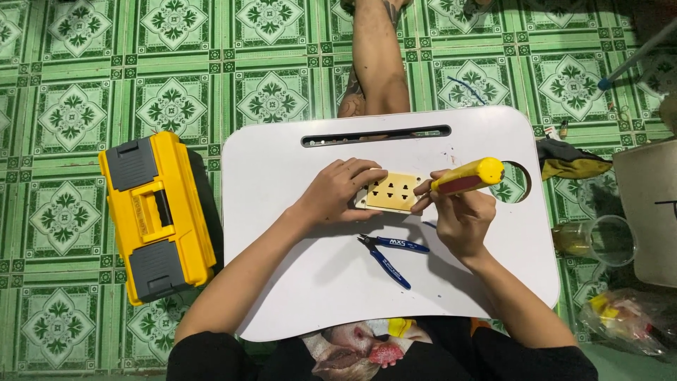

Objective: Disassembling an electrical socket housing using a screwdriver and pliers on a portable desk.

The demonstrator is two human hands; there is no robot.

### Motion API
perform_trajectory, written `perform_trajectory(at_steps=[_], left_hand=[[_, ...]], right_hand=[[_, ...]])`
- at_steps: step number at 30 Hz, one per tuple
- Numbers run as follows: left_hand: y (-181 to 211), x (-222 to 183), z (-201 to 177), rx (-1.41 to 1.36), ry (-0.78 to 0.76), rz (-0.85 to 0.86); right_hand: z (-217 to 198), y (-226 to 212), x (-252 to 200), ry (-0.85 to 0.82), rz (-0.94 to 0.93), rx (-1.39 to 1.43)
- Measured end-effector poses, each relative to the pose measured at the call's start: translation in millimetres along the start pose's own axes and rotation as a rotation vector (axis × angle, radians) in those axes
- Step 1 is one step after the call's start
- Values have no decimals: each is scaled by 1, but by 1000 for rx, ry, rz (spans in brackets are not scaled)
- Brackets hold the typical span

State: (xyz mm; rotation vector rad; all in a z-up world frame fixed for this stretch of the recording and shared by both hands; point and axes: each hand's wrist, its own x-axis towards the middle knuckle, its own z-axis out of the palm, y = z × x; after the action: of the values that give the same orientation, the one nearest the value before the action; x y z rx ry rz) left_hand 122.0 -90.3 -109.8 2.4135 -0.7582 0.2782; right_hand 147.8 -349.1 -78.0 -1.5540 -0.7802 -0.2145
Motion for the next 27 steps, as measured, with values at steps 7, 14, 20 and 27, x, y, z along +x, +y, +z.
perform_trajectory(at_steps=[7,14,20,27], left_hand=[[-3,0,1,-11,-8,-7],[0,0,-1,-29,-10,-14],[2,0,-1,-25,-10,-15],[1,2,-2,-15,-49,-34]], right_hand=[[-2,4,-2,0,12,17],[-12,-7,1,68,-54,-65],[-45,-12,22,56,49,-319],[-48,-10,27,-293,386,-966]])
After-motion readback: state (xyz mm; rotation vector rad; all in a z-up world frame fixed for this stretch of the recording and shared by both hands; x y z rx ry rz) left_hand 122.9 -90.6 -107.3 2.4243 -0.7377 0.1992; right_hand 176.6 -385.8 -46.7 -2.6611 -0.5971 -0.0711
